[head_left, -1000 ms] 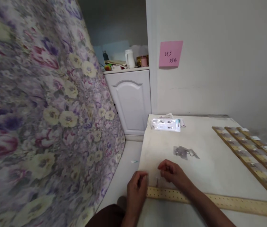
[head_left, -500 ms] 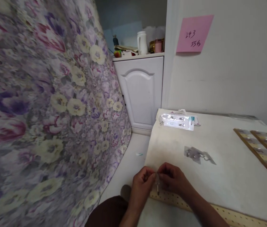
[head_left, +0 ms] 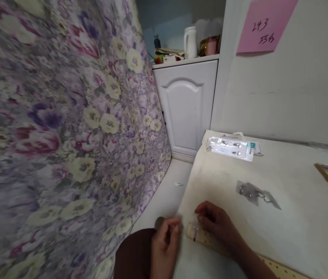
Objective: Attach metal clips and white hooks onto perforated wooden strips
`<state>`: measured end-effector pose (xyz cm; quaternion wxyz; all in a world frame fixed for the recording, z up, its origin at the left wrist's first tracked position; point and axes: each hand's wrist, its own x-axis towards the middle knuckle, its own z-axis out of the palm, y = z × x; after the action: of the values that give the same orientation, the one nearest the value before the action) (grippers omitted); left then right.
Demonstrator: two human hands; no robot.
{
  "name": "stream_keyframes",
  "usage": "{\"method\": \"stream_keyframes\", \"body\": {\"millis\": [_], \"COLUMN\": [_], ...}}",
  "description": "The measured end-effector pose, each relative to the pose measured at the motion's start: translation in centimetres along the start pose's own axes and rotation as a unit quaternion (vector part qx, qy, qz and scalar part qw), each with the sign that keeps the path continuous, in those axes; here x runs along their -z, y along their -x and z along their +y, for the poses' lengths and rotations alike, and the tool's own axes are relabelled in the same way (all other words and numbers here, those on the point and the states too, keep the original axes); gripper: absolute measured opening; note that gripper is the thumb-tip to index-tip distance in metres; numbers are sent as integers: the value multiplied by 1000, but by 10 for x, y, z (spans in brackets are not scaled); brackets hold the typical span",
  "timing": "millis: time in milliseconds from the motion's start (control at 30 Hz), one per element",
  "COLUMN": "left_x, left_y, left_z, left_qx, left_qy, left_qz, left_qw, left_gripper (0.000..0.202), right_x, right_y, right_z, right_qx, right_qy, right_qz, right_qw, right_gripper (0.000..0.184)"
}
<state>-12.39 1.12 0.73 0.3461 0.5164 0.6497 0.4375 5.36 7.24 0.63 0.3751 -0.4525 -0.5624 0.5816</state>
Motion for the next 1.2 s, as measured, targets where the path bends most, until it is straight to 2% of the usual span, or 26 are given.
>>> {"method": "stream_keyframes", "body": {"millis": [133,233,333,567,1200], "left_x": [-6,-11,-17,-22,-21], "left_y": [24,29,28,27,28], "left_z": [-9,-11,-13,-18,-13], "left_qx": [-62,-107,-125,-139,-136], "left_qy": [-52,-114,-177,-214,-218], "left_qz": [1,4,9,9,10], "left_qw": [997,988,976,967,966], "left_gripper": [25,30,33,23,15], "right_x": [-1,-2,-3,-5,-7], "right_y": [2,0,-1,-1,1], "right_z": [1,8,12,11,8], "right_qx": [2,3,13,16,1], "right_qy": [54,83,121,175,192], "right_qz": [3,5,8,18,23], "right_qw": [999,996,992,984,981], "right_gripper": [7,8,8,9,15]}}
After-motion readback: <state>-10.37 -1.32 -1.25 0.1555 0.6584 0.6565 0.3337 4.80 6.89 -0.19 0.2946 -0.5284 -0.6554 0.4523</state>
